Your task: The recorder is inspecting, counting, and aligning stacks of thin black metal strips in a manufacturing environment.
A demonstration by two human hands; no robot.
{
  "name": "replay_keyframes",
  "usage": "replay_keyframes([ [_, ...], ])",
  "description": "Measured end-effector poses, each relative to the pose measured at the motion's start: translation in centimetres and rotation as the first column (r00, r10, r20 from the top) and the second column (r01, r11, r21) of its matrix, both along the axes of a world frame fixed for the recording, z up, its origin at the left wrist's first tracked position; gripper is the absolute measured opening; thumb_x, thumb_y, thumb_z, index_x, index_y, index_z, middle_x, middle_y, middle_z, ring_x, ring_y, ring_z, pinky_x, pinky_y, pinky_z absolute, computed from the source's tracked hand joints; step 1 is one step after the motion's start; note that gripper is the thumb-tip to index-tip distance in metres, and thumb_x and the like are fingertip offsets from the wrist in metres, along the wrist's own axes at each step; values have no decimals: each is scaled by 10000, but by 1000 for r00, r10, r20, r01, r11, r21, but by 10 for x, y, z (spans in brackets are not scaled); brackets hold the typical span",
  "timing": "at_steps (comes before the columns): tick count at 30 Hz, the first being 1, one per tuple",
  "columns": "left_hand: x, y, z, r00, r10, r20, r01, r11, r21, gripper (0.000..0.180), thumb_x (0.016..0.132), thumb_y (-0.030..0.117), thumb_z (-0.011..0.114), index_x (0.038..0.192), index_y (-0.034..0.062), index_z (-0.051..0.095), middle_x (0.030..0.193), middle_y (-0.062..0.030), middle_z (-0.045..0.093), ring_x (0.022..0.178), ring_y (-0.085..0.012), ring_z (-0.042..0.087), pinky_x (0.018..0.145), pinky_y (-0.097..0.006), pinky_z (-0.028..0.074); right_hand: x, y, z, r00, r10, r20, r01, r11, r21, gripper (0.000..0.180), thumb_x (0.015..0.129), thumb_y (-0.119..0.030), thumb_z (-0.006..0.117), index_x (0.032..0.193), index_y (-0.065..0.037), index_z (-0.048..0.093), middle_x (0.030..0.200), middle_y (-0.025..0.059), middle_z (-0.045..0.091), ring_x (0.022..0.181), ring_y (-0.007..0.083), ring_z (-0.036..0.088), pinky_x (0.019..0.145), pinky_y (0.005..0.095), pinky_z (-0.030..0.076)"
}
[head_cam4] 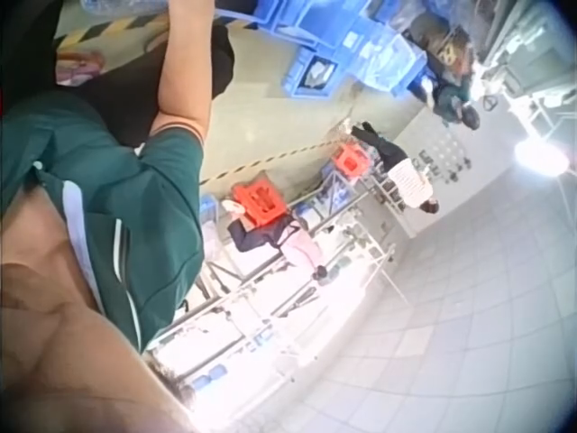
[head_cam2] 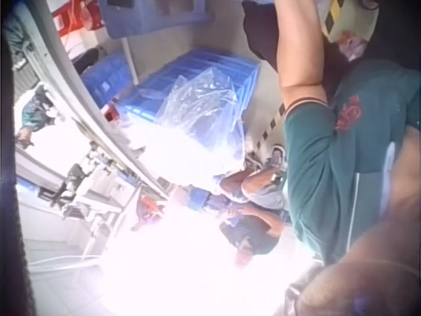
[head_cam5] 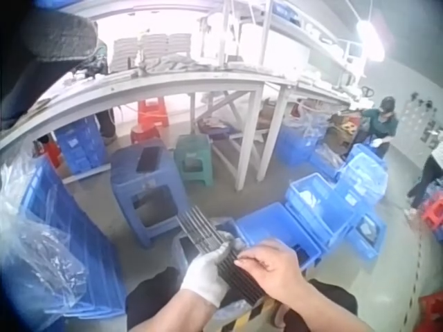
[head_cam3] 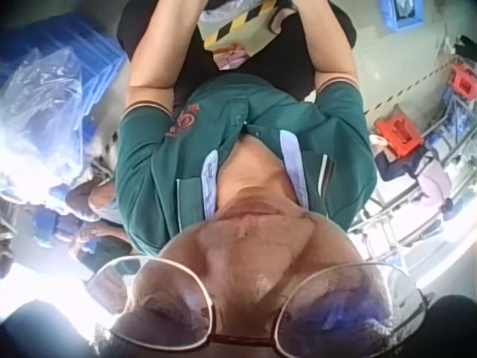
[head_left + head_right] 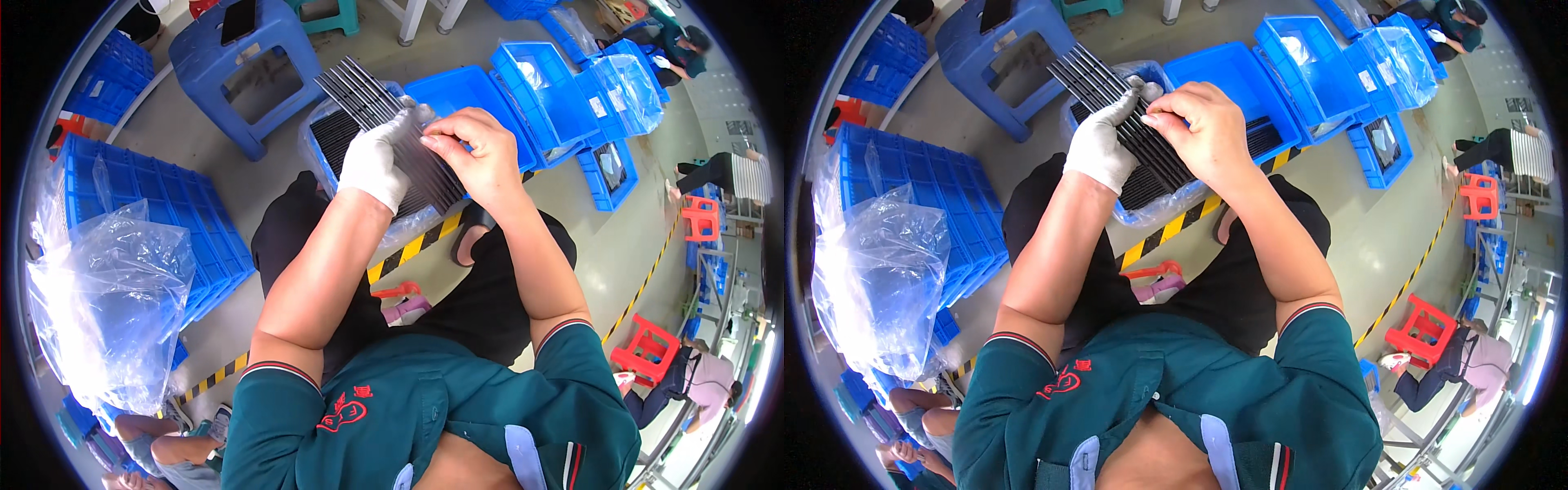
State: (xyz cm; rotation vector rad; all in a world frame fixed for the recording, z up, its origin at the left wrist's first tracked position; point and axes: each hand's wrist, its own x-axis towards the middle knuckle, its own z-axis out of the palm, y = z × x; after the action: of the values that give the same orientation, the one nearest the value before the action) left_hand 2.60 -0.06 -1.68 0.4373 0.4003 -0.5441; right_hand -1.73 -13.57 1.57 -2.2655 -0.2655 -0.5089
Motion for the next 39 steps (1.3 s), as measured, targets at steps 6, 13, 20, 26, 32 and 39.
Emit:
replay_keyframes([
  [6, 1, 1, -2, 1000, 2, 2, -2, 1000, -25, 139, 963, 101, 516, 1012, 36, 629, 971, -123, 673, 893, -263, 655, 812, -384, 550, 0, 0, 2, 1000, 1, 27, 0, 1000, -21, 89, 744, -101, 761, 816, -71, 718, 790, 49, 672, 772, 206, 626, 670, 311, 495],
  [13, -1, 2, 3, 1000, 18, 5, -18, 1000, -23, 134, 930, 81, 597, 1025, -12, 618, 978, -140, 660, 891, -259, 644, 812, -382, 541, -1, -2, 4, 998, 7, 55, -3, 998, -66, 88, 749, -67, 763, 826, -51, 723, 808, 59, 677, 782, 193, 630, 671, 300, 496],
  [20, 0, 1, -2, 999, 8, 43, -9, 1000, 26, 140, 958, 92, 519, 1008, 44, 641, 958, -110, 677, 873, -245, 645, 774, -359, 541, 0, 3, 7, 952, 191, 241, -100, 933, -346, 132, 685, -151, 767, 791, -109, 700, 816, 27, 652, 756, 237, 596, 665, 340, 495],
  [26, -1, 1, 4, 999, -10, 39, 14, 994, -106, 143, 960, 75, 510, 1021, 39, 634, 958, -114, 672, 885, -243, 642, 780, -354, 542, -2, 2, 14, 966, 109, 235, -55, 973, -226, 126, 685, -137, 771, 782, -102, 699, 781, 30, 656, 738, 233, 595, 655, 338, 492],
  [32, -2, 0, 11, 1000, 8, 16, -6, 998, -69, 109, 966, 92, 527, 999, 9, 588, 949, -134, 620, 888, -265, 604, 825, -379, 513, 1, 0, 5, 998, 62, 28, -63, 998, 32, 104, 742, -55, 765, 835, -43, 722, 795, 57, 675, 770, 187, 624, 672, 294, 493],
  [39, -2, 1, 10, 1000, 14, 28, -13, 998, -67, 100, 966, 84, 525, 996, 15, 592, 950, -132, 621, 890, -255, 606, 817, -370, 521, 1, 4, 2, 998, 55, 45, -56, 998, 21, 103, 718, -114, 769, 803, -91, 716, 775, 42, 673, 763, 215, 621, 668, 322, 495],
])
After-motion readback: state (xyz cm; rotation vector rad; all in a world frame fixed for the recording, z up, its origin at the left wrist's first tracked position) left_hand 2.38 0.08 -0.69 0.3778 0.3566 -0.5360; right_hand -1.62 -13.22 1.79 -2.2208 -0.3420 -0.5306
